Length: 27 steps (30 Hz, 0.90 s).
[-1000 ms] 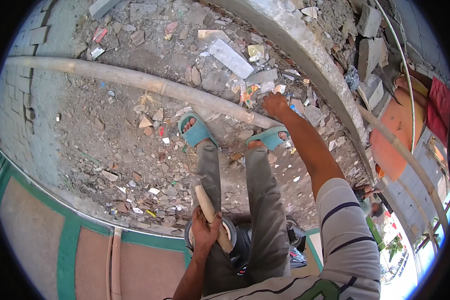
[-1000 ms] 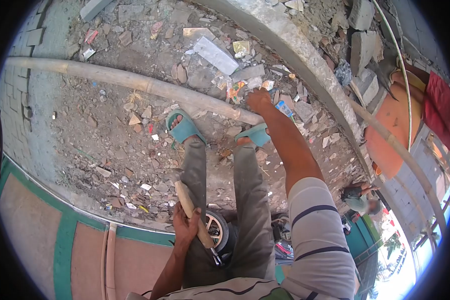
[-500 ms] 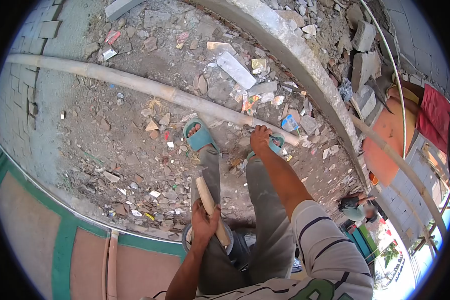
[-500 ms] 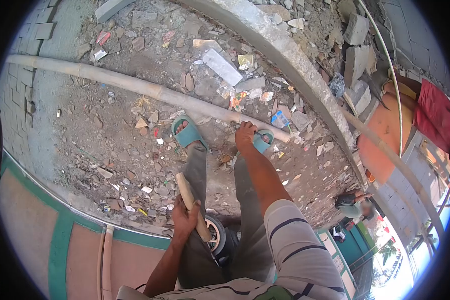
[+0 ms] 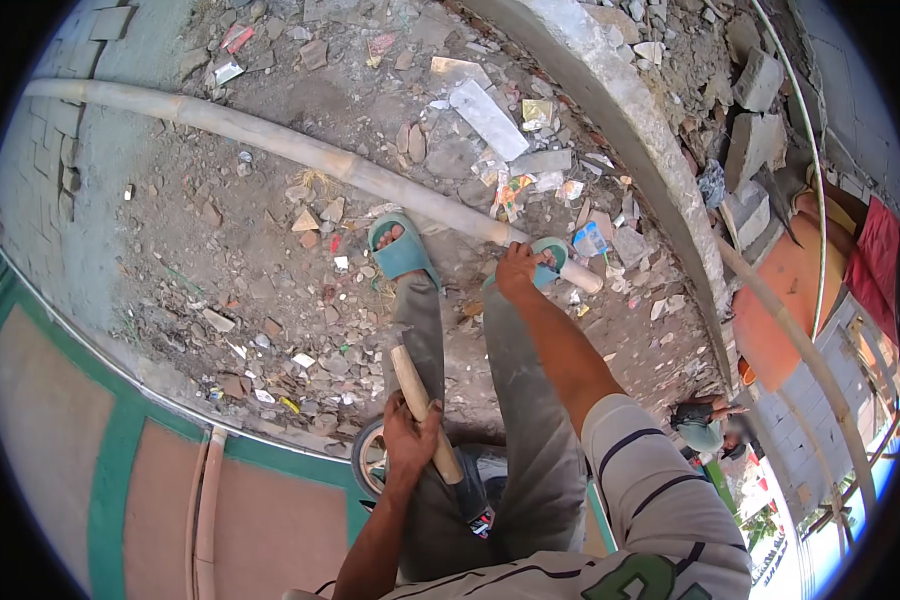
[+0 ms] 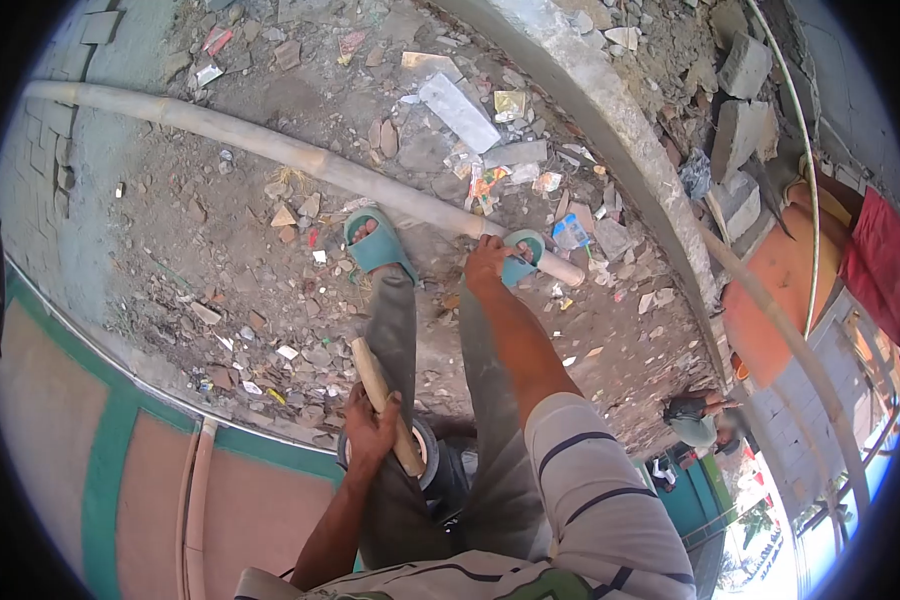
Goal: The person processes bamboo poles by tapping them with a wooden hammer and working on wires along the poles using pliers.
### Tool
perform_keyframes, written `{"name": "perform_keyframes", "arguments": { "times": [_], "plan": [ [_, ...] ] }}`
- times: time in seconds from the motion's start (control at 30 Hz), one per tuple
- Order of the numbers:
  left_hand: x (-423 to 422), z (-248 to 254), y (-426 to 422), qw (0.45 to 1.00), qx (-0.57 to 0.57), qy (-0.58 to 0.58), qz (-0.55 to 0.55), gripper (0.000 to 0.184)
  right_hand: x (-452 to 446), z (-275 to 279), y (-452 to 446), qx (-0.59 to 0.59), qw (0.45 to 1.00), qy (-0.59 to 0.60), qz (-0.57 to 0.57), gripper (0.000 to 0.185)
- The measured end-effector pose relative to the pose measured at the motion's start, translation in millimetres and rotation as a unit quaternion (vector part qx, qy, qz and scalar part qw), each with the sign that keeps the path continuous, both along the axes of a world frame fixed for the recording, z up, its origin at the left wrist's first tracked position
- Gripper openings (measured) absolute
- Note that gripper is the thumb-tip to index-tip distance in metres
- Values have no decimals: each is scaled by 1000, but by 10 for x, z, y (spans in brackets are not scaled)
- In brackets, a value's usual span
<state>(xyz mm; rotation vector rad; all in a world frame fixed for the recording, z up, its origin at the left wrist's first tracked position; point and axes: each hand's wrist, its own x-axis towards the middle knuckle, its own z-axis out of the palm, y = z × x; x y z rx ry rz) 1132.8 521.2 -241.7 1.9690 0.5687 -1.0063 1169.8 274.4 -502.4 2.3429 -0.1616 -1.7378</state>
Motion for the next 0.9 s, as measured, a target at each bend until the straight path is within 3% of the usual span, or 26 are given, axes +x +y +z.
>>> {"name": "perform_keyframes", "arguments": {
  "times": [0.17,0.37,0.43,0.63,0.73,0.83,0.9],
  "plan": [
    [-166,7,-127,1000,19,3,-25,34,-156,-7,-127,18,998,-26,-58,33],
    [-232,26,-237,997,56,11,-51,36,-257,34,-71,50,973,27,-224,41],
    [-274,21,-257,996,69,16,-56,37,-343,-17,19,45,949,3,-312,53],
    [-312,9,-300,994,73,17,-75,39,-385,-255,-81,99,947,53,-300,39],
    [-242,46,-397,996,79,8,-50,40,-381,-512,-199,245,948,150,-135,32],
    [-477,-98,-384,997,77,24,9,40,-323,6,-107,50,960,-60,-271,38],
    [-496,-189,-394,996,94,-12,6,39,-143,384,-180,95,956,-14,-277,43]
  ]
}}
